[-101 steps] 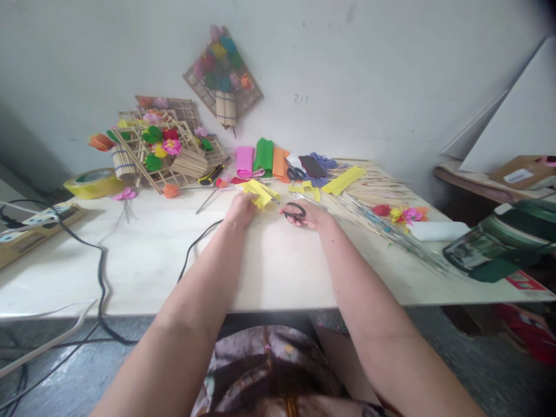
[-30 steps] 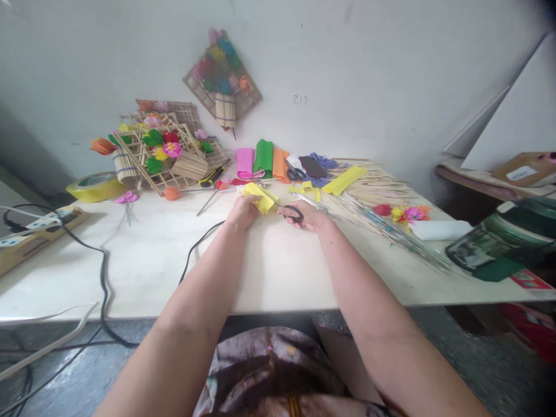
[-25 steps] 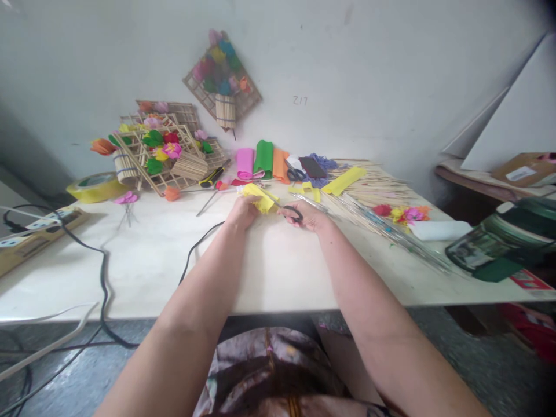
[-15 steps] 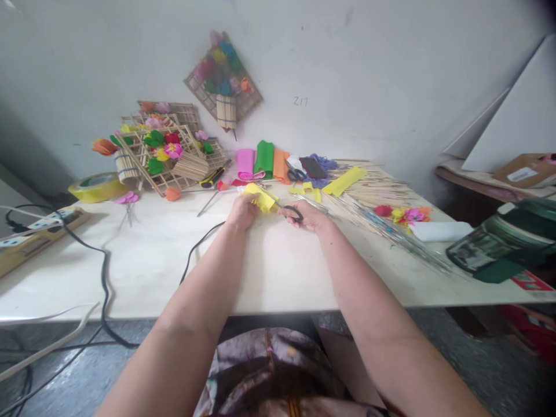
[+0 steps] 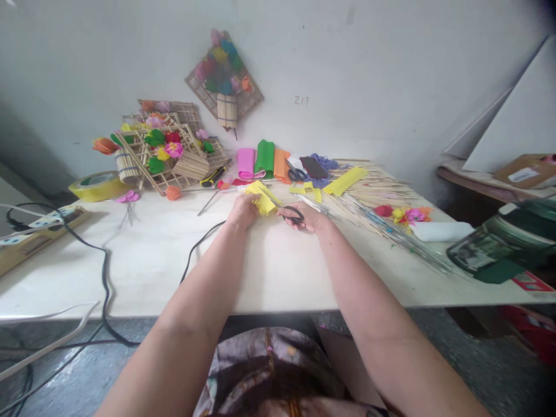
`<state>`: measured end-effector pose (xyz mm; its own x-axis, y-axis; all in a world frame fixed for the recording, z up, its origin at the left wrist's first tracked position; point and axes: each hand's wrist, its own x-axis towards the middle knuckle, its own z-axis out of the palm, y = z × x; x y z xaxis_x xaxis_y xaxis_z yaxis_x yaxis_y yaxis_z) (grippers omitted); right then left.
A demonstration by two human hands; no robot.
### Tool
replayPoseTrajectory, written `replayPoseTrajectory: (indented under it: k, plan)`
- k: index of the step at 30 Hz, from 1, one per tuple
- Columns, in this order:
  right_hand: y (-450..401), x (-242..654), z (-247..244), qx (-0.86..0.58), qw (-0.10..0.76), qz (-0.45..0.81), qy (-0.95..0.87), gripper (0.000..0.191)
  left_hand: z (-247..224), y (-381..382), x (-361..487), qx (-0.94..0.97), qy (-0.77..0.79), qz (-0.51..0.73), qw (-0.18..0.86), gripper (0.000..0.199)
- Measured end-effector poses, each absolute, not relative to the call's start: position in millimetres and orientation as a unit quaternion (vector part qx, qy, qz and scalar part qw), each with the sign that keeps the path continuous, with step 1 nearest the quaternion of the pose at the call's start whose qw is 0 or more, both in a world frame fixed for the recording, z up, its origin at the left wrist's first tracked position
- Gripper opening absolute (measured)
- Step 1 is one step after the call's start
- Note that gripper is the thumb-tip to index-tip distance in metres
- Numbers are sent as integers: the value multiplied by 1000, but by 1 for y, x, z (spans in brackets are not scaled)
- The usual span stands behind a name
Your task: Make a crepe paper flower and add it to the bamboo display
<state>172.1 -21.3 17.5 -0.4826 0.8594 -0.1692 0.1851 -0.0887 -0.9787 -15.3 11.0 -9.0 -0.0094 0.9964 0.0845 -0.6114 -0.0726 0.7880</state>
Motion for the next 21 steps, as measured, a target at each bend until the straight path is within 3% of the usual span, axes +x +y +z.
replayPoseTrajectory:
  k: [21]
  plan:
    - [-19, 169, 14, -400, 304, 620, -603, 33, -6, 8, -14, 345, 288, 643, 620, 27]
